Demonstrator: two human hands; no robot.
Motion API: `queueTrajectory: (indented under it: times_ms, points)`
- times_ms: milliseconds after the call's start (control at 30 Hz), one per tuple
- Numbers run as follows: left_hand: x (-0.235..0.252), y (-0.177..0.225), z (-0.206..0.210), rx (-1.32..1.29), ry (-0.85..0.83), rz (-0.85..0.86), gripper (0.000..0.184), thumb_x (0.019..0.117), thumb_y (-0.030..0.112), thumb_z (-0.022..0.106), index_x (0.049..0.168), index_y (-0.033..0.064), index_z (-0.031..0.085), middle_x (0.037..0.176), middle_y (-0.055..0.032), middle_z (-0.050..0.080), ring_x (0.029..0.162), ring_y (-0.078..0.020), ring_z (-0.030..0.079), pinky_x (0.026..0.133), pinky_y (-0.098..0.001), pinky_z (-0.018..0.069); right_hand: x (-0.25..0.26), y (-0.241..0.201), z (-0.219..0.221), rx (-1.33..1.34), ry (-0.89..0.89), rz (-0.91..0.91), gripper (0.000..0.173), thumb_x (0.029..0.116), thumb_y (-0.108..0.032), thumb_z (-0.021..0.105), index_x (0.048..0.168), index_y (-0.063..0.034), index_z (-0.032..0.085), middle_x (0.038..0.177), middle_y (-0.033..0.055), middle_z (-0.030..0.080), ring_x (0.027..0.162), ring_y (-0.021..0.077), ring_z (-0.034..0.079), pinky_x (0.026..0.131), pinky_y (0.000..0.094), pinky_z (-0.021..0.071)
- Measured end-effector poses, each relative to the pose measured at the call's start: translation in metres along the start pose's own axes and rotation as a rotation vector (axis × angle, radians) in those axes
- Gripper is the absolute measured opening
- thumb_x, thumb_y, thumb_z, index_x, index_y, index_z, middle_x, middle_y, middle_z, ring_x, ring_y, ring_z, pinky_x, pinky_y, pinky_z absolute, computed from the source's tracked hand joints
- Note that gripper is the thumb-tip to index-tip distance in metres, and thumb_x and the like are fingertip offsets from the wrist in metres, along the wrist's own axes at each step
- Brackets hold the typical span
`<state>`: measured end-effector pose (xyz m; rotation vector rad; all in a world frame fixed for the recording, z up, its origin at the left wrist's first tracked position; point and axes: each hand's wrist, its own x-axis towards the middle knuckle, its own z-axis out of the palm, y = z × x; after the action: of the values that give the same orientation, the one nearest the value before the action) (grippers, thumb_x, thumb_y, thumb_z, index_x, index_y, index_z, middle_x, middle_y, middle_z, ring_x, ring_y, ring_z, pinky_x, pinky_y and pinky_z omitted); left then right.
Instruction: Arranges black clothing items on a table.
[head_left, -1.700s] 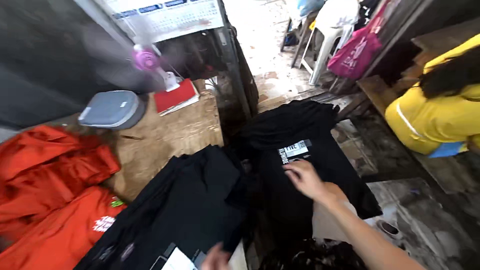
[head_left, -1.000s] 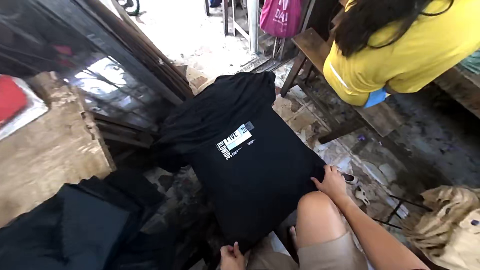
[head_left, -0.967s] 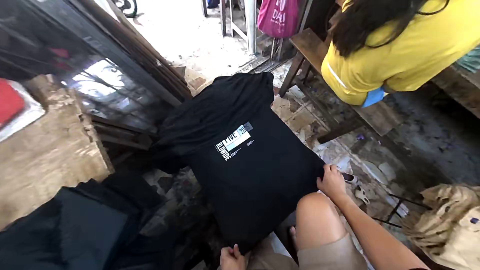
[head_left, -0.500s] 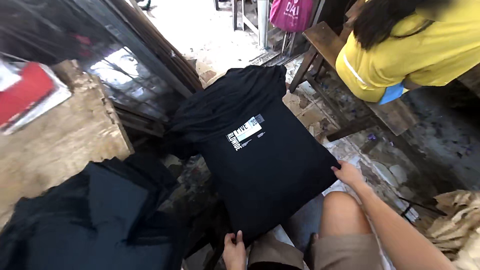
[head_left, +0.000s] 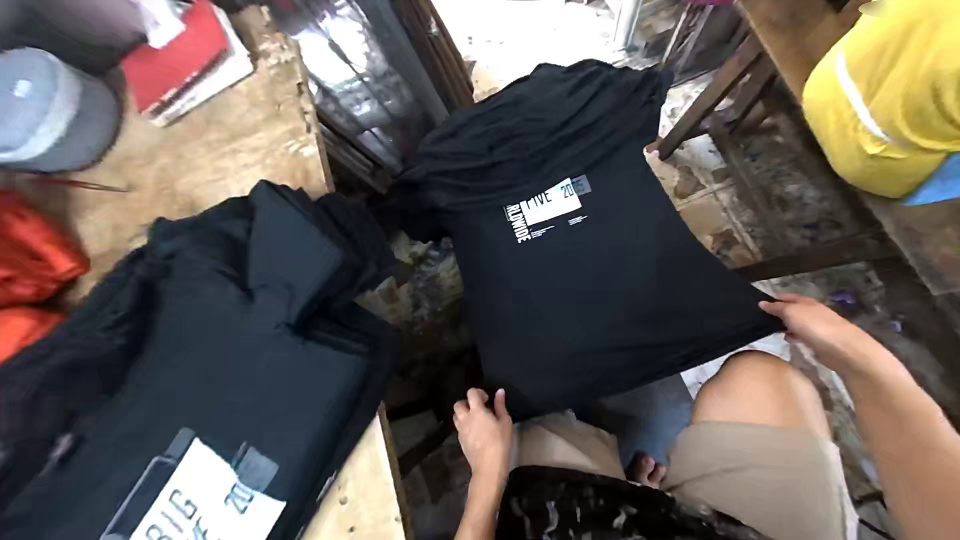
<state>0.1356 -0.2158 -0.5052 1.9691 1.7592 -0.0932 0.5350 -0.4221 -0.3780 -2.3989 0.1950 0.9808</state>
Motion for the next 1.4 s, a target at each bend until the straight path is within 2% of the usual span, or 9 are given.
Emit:
queueTrajectory:
  times_ms: [367, 533, 700, 800, 867, 967, 1100, 1267, 1400]
  points:
    - [-0.015, 0.022, -0.011, -0.077, -0.066, -0.131, 0.035, 0.1005, 0.032, 0.065, 0.116, 0.0006, 0.067, 0.116, -0.0206, 0.067, 0.112, -0.0357, 0.065, 0.097, -0.0531, 0.0528, 0.001, 0.010, -0.013, 0.195, 0.051, -0.184, 0.029, 0.1091, -0.015, 0.049, 0.129, 0.0044, 0.057, 0.121, 0.0225, 0.058, 0.097, 0.0240, 0.056, 0.085, 0.0421, 0.0463]
    - [-0.028, 0.025, -0.069, -0.787, 0.028, 0.211, 0.015, 0.1014, 0.016, 0.060, 0.094, 0.0031, 0.061, 0.084, -0.0047, 0.063, 0.074, -0.0144, 0.064, 0.065, -0.0313, 0.0577, 0.003, 0.019, -0.016, 0.214, 0.055, -0.272, 0.032, 0.1104, -0.016, 0.046, 0.134, 0.0058, 0.052, 0.128, 0.0266, 0.057, 0.109, 0.0295, 0.059, 0.095, 0.0495, 0.0476]
    - [-0.027, -0.005, 0.020, -0.232, -0.107, 0.001, 0.036, 0.1012, 0.030, 0.064, 0.111, -0.0045, 0.068, 0.114, -0.0248, 0.067, 0.109, -0.0375, 0.065, 0.098, -0.0556, 0.0514, 0.009, 0.021, -0.021, 0.197, 0.054, -0.334, 0.033, 0.1106, -0.016, 0.046, 0.134, 0.0053, 0.052, 0.131, 0.0294, 0.057, 0.116, 0.0373, 0.060, 0.099, 0.0564, 0.0470]
    - [-0.022, -0.009, 0.049, -0.443, -0.149, -0.150, 0.032, 0.0996, 0.023, 0.068, 0.114, -0.0045, 0.060, 0.097, -0.0199, 0.069, 0.077, -0.0272, 0.073, 0.072, -0.0454, 0.0632, 0.013, 0.018, -0.026, 0.173, 0.017, -0.369, 0.029, 0.1091, -0.016, 0.050, 0.128, 0.0052, 0.056, 0.125, 0.0280, 0.060, 0.111, 0.0351, 0.061, 0.096, 0.0549, 0.0477]
    - [-0.022, -0.003, 0.030, -0.682, -0.242, -0.279, 0.042, 0.1008, 0.017, 0.066, 0.134, -0.0043, 0.051, 0.100, -0.0196, 0.066, 0.070, -0.0224, 0.066, 0.064, -0.0390, 0.0585, 0.015, 0.021, -0.029, 0.205, -0.010, -0.401, 0.026, 0.1086, -0.015, 0.051, 0.125, 0.0045, 0.057, 0.118, 0.0237, 0.061, 0.102, 0.0281, 0.061, 0.090, 0.0482, 0.0497]
    - [-0.016, -0.002, -0.019, -0.959, -0.331, -0.386, 0.036, 0.1027, 0.015, 0.060, 0.134, -0.0022, 0.054, 0.095, -0.0132, 0.065, 0.067, -0.0159, 0.061, 0.059, -0.0317, 0.0545, 0.021, 0.028, -0.026, 0.281, 0.015, -0.424, 0.026, 0.1085, -0.018, 0.051, 0.122, 0.0030, 0.058, 0.112, 0.0197, 0.063, 0.096, 0.0229, 0.062, 0.087, 0.0424, 0.0507]
    - [-0.009, -0.002, -0.083, -1.131, -0.245, -0.214, 0.017, 0.1025, 0.009, 0.058, 0.115, -0.0017, 0.060, 0.104, -0.0148, 0.069, 0.087, -0.0230, 0.071, 0.074, -0.0396, 0.0628, 0.025, 0.041, 0.004, -0.011, 0.193, -0.325, 0.035, 0.1043, -0.025, 0.061, 0.124, 0.0043, 0.065, 0.126, 0.0313, 0.063, 0.118, 0.0466, 0.060, 0.099, 0.0665, 0.0454]
    - [-0.006, 0.019, -0.089, -0.591, -0.133, -0.032, 0.025, 0.1002, 0.026, 0.068, 0.102, 0.0013, 0.066, 0.090, -0.0113, 0.068, 0.072, -0.0203, 0.068, 0.064, -0.0377, 0.0602, 0.038, 0.075, 0.067, -0.450, 0.220, -0.225, 0.037, 0.0917, -0.027, 0.074, 0.112, 0.0037, 0.072, 0.140, 0.0258, 0.055, 0.128, 0.0426, 0.056, 0.103, 0.0591, 0.0494]
    - [-0.014, 0.050, -0.096, 0.046, -0.199, 0.155, 0.036, 0.0984, 0.039, 0.067, 0.110, 0.0059, 0.072, 0.097, -0.0137, 0.072, 0.091, -0.0290, 0.070, 0.086, -0.0539, 0.0547, 0.026, 0.069, 0.051, -0.385, 0.227, -0.234, 0.033, 0.0955, -0.027, 0.071, 0.110, 0.0030, 0.073, 0.131, 0.0249, 0.063, 0.120, 0.0430, 0.062, 0.099, 0.0621, 0.0506]
